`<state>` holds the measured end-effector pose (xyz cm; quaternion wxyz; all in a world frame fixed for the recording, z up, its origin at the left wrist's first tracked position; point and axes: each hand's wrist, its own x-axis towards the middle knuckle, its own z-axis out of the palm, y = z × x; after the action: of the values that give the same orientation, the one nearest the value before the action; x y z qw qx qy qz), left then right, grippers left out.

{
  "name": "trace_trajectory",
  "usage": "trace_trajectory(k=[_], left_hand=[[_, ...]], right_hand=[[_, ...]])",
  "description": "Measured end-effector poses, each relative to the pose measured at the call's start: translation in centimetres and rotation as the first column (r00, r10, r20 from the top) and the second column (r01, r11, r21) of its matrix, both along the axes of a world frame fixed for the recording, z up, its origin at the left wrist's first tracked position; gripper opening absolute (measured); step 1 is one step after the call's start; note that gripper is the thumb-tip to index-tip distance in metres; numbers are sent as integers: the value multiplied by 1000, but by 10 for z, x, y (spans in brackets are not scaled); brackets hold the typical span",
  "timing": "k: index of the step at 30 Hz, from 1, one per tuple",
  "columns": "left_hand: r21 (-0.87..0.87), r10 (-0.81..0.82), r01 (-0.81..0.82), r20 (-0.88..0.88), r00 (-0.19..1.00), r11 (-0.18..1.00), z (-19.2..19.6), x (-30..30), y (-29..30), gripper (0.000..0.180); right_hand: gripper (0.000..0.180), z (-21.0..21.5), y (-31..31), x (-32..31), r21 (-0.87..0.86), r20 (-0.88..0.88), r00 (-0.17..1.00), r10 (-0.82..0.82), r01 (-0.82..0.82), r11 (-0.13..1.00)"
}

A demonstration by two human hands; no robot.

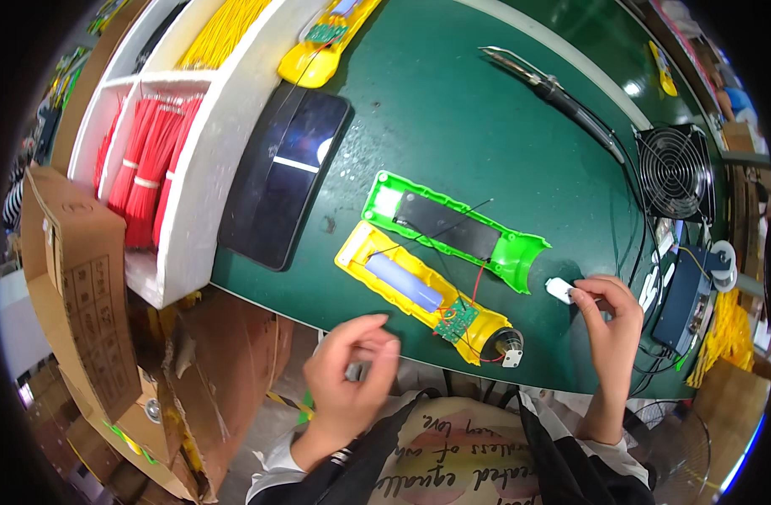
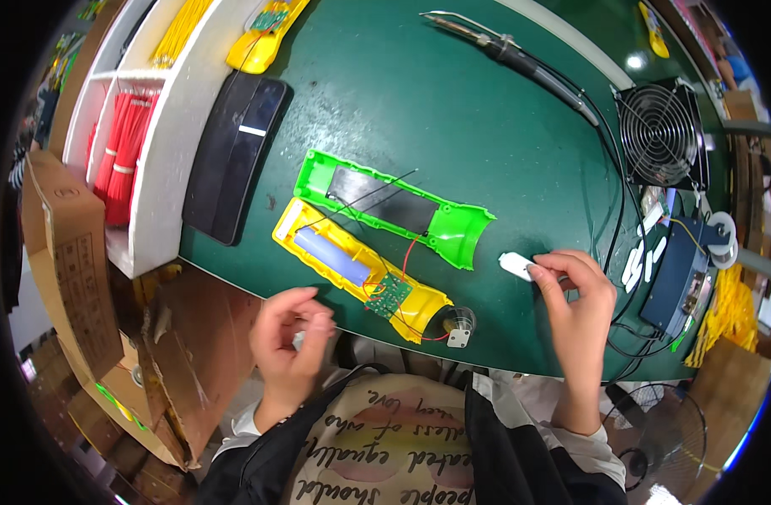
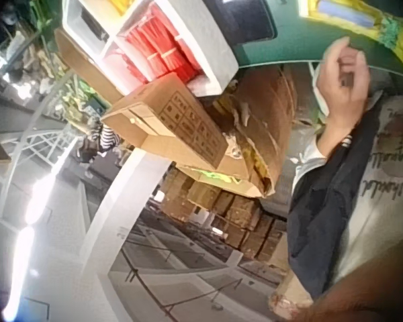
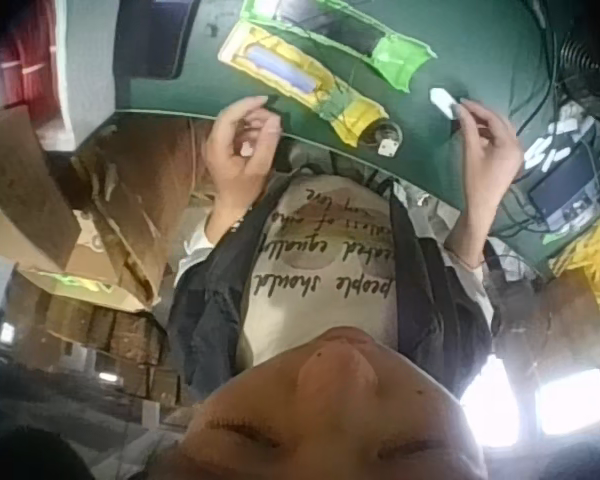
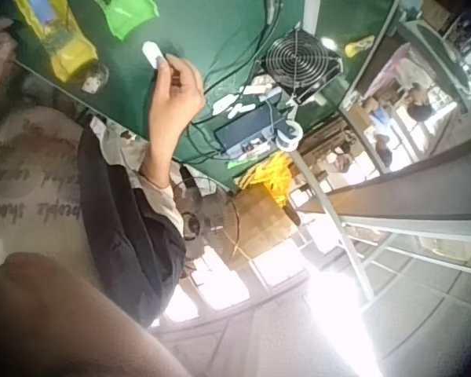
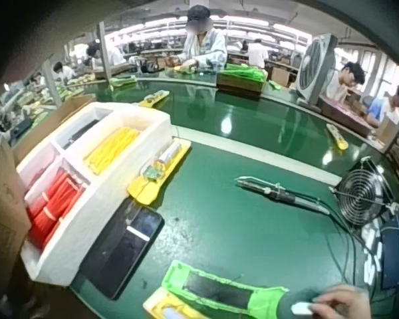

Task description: The person assembles a solar-powered flashlight by soldering internal wiring to a circuit board with a soldering iron, then assembling the circuit board, battery, solar panel, and wiring into the flashlight housing.

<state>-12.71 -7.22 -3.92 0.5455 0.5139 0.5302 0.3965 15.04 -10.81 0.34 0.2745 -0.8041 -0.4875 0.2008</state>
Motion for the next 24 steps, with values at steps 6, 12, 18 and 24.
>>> trace_trajectory(k=[6,12,18,24], left_hand=[[4,-51,51,-20,999,999,4,27,-5,26],[68,-114,120,-79,990,990,5,27,2,17],[41,-171,175,-90,981,984,11,27,8,15],[-54,-129,126,-45,991,990,14,30,9,13]], right_hand=[[19,5,29,-68,116,-27,930,366,-361,925],[19,0,29,-84,78,-35,926,376,-373,925],[20,-4,30,-89,111,-42,933,358,-352,929],[19,-3,30,-90,88,-90,938,335,-327,941]])
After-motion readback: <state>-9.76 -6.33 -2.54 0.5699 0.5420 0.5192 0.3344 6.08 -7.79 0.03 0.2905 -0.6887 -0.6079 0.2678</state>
